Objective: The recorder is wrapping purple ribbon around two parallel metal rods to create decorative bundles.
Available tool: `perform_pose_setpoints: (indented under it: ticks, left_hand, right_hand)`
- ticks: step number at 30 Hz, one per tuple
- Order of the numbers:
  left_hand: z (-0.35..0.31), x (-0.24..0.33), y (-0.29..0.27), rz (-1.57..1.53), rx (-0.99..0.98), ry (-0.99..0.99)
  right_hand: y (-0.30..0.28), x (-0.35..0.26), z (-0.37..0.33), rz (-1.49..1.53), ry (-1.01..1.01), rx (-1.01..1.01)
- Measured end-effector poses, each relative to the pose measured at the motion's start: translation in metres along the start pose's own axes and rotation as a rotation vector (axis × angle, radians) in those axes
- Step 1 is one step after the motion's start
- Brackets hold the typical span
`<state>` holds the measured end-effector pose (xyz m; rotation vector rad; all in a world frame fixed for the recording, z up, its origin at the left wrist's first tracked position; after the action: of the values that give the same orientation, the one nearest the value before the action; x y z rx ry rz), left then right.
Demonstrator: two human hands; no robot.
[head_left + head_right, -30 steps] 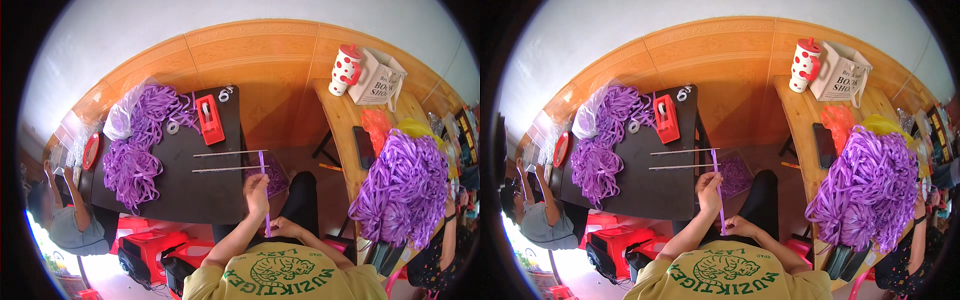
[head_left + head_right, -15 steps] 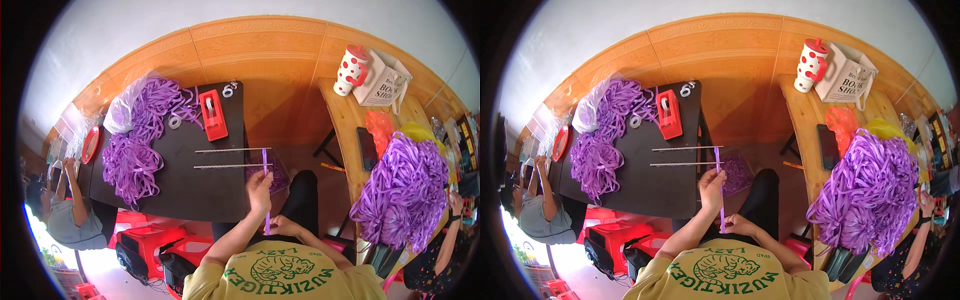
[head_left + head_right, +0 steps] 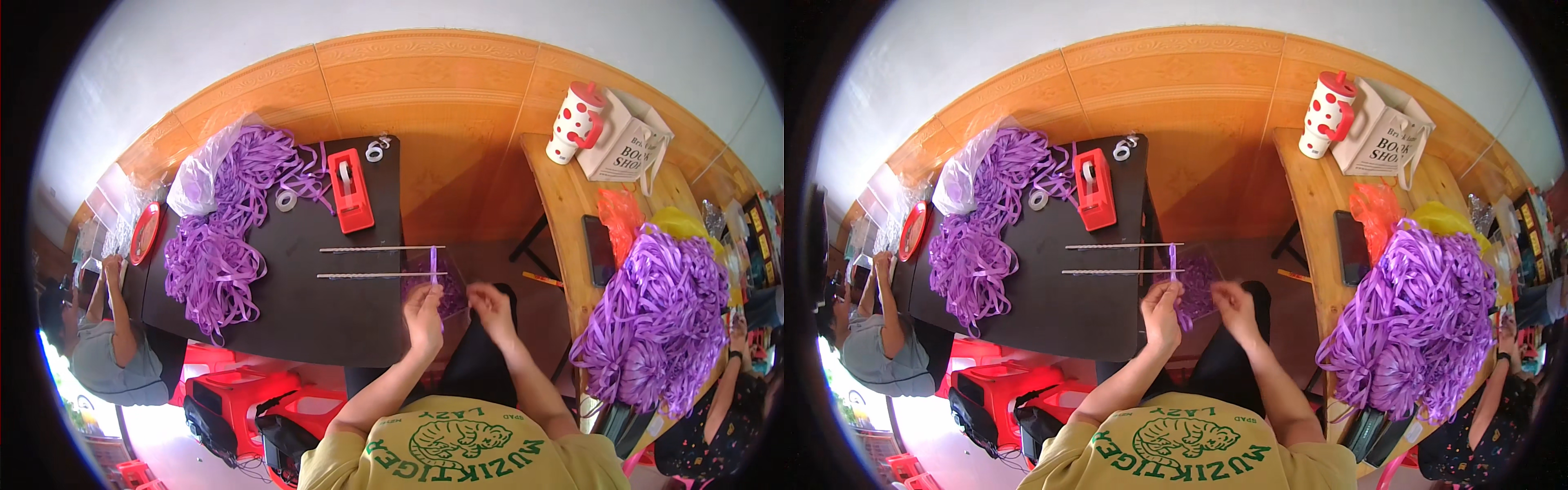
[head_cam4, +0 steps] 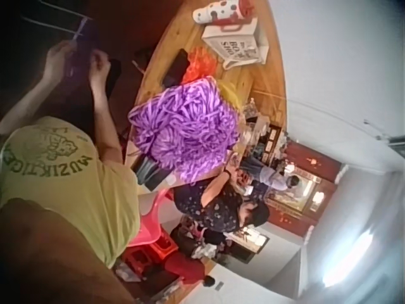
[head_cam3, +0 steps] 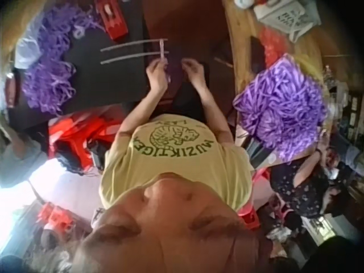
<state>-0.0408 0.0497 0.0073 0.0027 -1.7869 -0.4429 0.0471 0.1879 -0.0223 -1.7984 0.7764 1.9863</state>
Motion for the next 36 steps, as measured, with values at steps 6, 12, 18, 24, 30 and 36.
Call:
perform_pose_setpoints:
  ticks: [6, 12, 18, 24, 30, 36]
  left_hand:
    - [-0.005, 0.007, -0.004, 0.236, 0.061, 0.244]
    - [-0.013, 0.018, -0.002, 0.196, -0.03, 0.128]
    - [-0.014, 0.025, 0.013, 0.136, -0.152, 0.106]
    - [-0.02, 0.037, 0.032, 0.168, -0.302, 0.103]
    - [-0.035, 0.051, 0.024, 0.361, -0.465, 0.306]
    - [-0.046, 0.074, 0.012, 0.484, -0.409, 0.57]
  right_hand:
    - [0.071, -0.13, 0.069, -0.419, -0.706, -0.425]
    - [0.085, -0.118, 0.095, -0.63, -0.584, -0.776]
    - [0.059, -0.137, 0.079, -0.598, -0.654, -0.632]
    - [0.033, -0.132, 0.032, -0.643, -0.497, -0.582]
    - [0.028, -0.134, -0.007, -0.253, -0.257, -0.396]
    - [0.032, -0.118, -0.024, 0.082, 0.001, -0.331]
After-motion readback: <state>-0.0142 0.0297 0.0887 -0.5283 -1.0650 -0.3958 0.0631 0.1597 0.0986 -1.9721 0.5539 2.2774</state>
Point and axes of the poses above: each hand's wrist, its own z-axis towards the middle knuckle, its own y-axis out of the palm, x = y × z, the point moved 5 cm from there along z, towards the middle knuckle, and after that the axes turned 11 degrees about z, right-handed, at the moved point
